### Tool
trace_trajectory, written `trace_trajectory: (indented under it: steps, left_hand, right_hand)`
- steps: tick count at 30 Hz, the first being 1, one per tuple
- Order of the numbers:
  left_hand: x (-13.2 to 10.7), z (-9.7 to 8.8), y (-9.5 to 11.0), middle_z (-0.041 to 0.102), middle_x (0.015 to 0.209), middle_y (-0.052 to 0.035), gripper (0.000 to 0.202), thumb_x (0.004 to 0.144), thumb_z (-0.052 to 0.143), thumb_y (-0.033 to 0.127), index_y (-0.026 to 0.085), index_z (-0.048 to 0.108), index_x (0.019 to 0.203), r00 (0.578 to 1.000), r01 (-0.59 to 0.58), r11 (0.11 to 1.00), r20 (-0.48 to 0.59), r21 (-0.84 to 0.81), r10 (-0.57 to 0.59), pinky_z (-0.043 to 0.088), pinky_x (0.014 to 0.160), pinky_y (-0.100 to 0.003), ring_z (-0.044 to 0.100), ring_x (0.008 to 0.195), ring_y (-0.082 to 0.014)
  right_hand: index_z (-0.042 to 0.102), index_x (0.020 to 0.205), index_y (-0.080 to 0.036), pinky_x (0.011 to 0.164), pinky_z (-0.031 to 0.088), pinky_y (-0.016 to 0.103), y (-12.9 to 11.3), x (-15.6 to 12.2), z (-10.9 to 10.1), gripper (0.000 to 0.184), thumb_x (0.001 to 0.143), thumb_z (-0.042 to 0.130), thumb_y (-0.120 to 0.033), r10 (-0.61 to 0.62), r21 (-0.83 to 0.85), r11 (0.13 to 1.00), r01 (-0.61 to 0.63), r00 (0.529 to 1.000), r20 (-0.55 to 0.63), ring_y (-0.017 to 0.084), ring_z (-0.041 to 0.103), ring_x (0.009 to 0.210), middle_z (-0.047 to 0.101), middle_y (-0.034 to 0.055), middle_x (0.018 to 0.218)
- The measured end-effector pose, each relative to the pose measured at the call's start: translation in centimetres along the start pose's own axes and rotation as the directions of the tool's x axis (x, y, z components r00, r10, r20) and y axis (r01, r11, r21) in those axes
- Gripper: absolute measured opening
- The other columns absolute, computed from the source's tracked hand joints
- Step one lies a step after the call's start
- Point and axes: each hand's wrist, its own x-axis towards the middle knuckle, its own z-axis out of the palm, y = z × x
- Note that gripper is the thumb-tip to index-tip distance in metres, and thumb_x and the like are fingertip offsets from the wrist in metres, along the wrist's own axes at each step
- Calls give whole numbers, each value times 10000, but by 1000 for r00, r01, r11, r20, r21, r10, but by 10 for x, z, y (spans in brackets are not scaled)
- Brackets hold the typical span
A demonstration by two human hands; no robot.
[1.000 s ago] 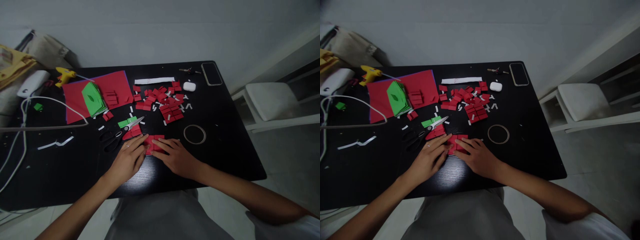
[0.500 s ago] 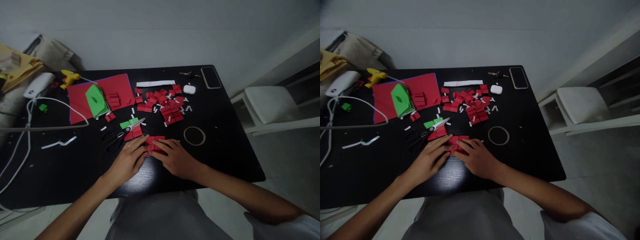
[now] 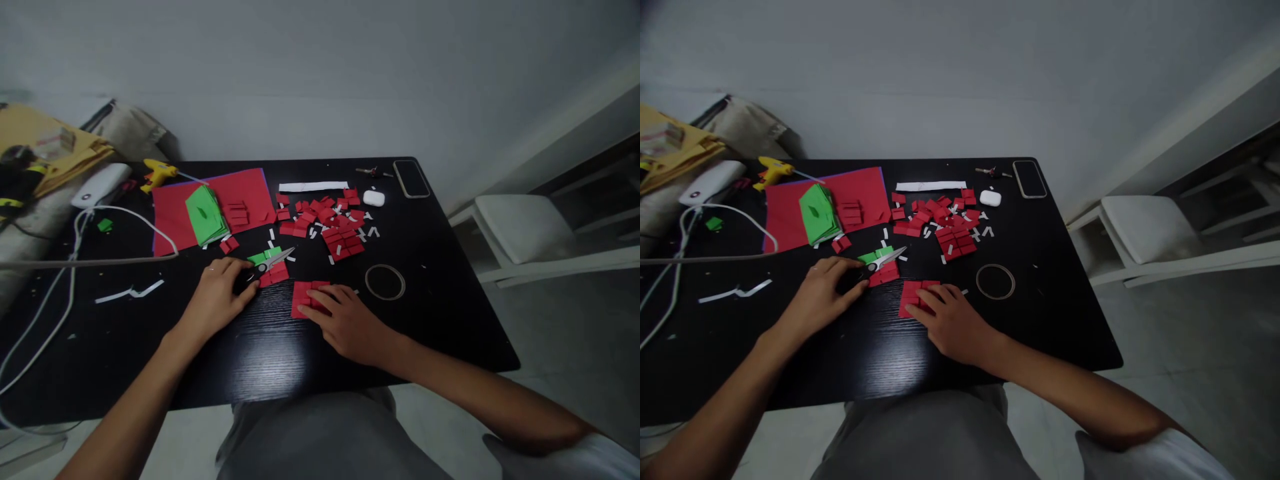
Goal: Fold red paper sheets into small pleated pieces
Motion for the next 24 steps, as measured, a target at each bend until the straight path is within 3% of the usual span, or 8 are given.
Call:
trace_trajectory:
  steps: [3, 7, 13, 17, 24]
  left_hand:
    - [2, 0, 2, 722, 1092, -117, 325, 961, 580, 474, 204, 676, 1114, 1000, -14, 999, -27, -44, 12, 538, 961, -484, 665, 1052, -329]
    - [-3, -14, 4, 728, 1040, -90, 294, 951, 594, 496, 234, 653, 1072, 991, -3, 998, -133, -56, -4, 557, 923, -449, 678, 1012, -308]
    - [-25, -34, -19, 718, 1043, -135, 287, 956, 572, 507, 243, 639, 1046, 968, 180, 982, -187, 61, -166, 559, 862, -500, 689, 998, -364]
    - [-39, -33, -34, 713, 1026, -160, 314, 982, 525, 528, 238, 634, 1033, 959, 245, 957, -182, 158, -216, 560, 796, -492, 692, 967, -384]
    - [-45, -26, -35, 723, 990, -150, 315, 1010, 491, 501, 236, 652, 1064, 974, 200, 948, -153, 246, -166, 563, 810, -491, 701, 935, -371]
  right_hand:
    - [583, 1479, -194, 1123, 443, 542, -1, 2, -2, 493, 986, 586, -172, 0, -18, 1000, 1, 1000, 18, 341, 498, 1331, 585, 139, 1492]
    - [586, 1464, -190, 1129, 438, 541, -3, 4, -7, 491, 974, 616, -172, 5, -34, 999, -3, 999, 37, 340, 502, 1321, 597, 143, 1452]
    - [578, 1461, -223, 1136, 431, 541, -3, 6, -8, 494, 971, 621, -176, 4, -58, 998, -1, 999, 45, 330, 511, 1299, 605, 126, 1424]
    - [581, 1460, -232, 1137, 421, 549, -4, 7, -7, 497, 967, 623, -185, 2, -57, 998, 0, 999, 37, 339, 509, 1296, 606, 130, 1406]
    - [645, 1369, -218, 1134, 402, 539, -3, 14, -24, 443, 927, 669, -200, 16, 46, 999, -18, 999, 42, 311, 569, 1214, 649, 133, 1314]
